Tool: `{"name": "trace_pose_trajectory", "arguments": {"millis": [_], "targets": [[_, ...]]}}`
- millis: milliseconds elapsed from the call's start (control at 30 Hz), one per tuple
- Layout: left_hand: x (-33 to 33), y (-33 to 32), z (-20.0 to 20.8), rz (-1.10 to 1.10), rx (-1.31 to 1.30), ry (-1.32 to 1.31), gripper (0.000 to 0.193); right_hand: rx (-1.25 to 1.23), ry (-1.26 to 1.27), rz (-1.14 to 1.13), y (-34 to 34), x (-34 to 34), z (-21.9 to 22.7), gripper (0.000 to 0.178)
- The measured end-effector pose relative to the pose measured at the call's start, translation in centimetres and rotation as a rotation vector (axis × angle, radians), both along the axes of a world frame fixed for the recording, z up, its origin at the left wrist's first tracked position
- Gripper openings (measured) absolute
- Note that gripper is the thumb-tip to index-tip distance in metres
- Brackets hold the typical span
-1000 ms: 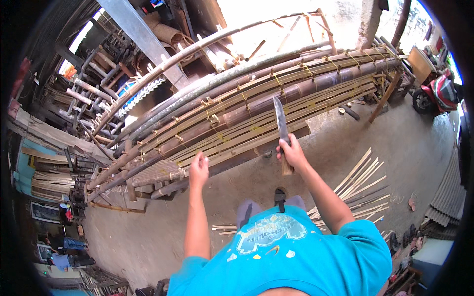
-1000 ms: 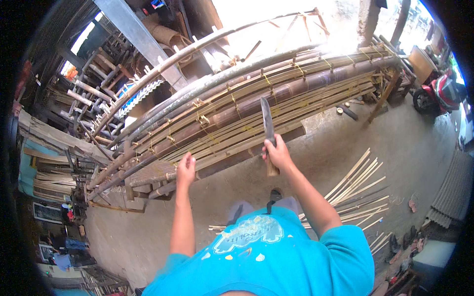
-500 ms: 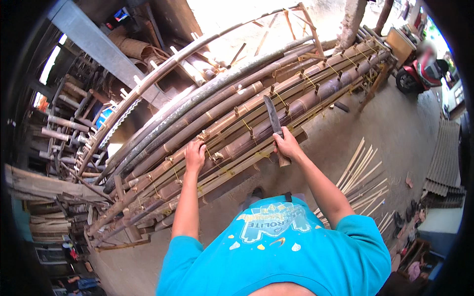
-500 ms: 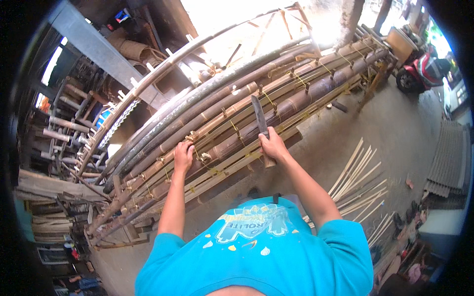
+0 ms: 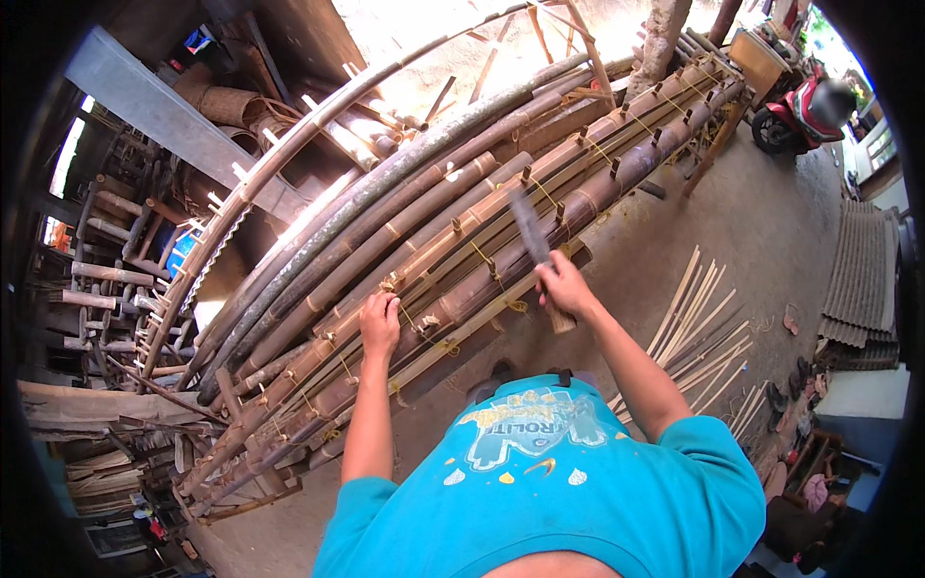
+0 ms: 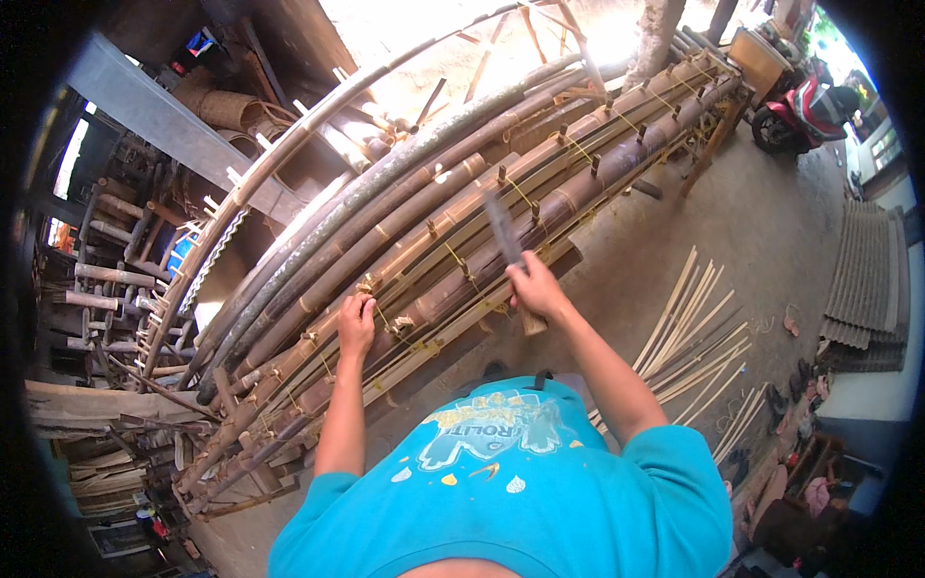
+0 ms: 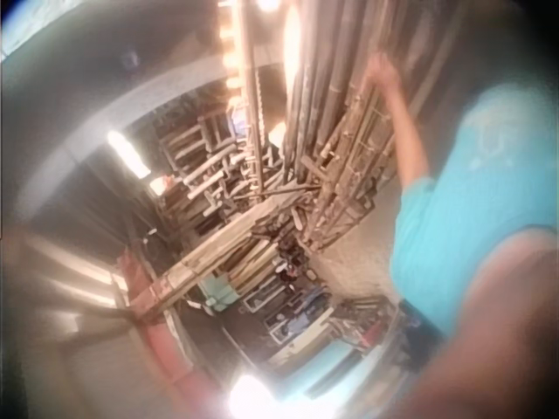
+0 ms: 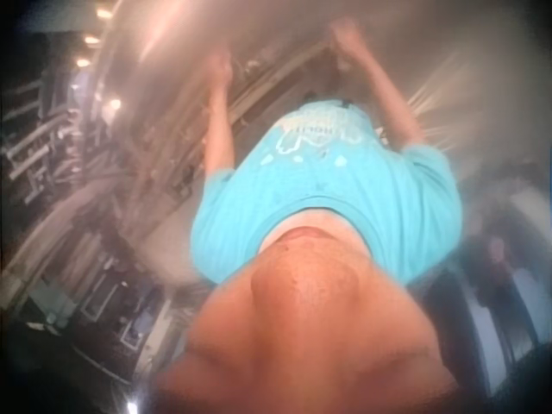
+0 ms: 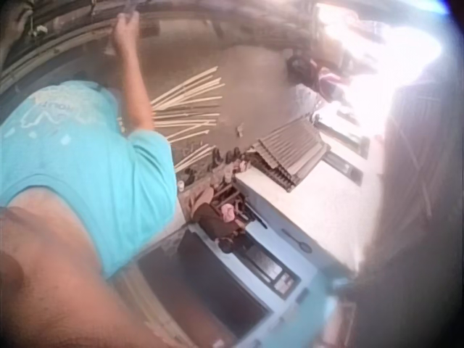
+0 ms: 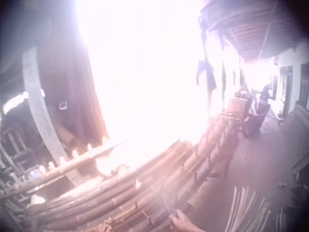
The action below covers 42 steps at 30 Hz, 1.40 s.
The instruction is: The person repeatedly picks up thin bamboo sticks and ties them to a horizontal bamboo rack using yellow string. The person also briefly retrieves a knife from a nearby doorway and returns to continue tying.
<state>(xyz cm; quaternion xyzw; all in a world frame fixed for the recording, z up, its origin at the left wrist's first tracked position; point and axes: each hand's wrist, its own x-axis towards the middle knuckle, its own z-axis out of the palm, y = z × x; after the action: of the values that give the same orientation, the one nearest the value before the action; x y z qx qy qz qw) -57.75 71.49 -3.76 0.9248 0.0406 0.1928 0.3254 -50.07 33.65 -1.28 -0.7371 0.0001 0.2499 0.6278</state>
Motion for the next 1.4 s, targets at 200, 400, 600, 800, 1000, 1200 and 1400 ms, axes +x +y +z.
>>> {"name": "trace_pose_trajectory", "arguments": {"millis": [200, 400, 600, 800, 1000, 1200, 1400], "targets": [[-0.1, -0.1, 0.8, -0.015, -0.074, 0.030, 0.014, 0.069, 0.025, -0.029, 0.5, -0.7, 0.9, 0.025], [3.2, -4.5, 5.4, 0.071, -0.114, 0.030, 0.021, 0.183, 0.102, 0.056, -1.9, -1.7, 1.5, 0.020], [11.1, -14.6, 5.9, -0.064, 0.185, 0.180, 0.027, 0.253, 0.077, -0.072, -3.5, -3.4, 1.4, 0.019], [14.1, -15.8, 2.1, -0.071, 0.178, 0.169, 0.024, 0.297, 0.099, -0.101, -5.5, -8.0, 1.7, 0.017], [11.6, -14.0, 2.8, 0.061, -0.061, -0.002, 0.024, 0.355, 0.173, -0.240, -7.4, -10.8, -0.9, 0.014], [4.9, -3.5, 4.7, 0.379, -0.503, -0.240, 0.020, 0.305, 0.109, -0.311, -9.7, -9.8, -0.7, 0.013], [-1.0, 6.2, 9.5, 0.896, 0.113, -0.294, 0.049, 0.189, 0.048, -0.608, -12.3, -9.1, -3.4, 0.026]]}}
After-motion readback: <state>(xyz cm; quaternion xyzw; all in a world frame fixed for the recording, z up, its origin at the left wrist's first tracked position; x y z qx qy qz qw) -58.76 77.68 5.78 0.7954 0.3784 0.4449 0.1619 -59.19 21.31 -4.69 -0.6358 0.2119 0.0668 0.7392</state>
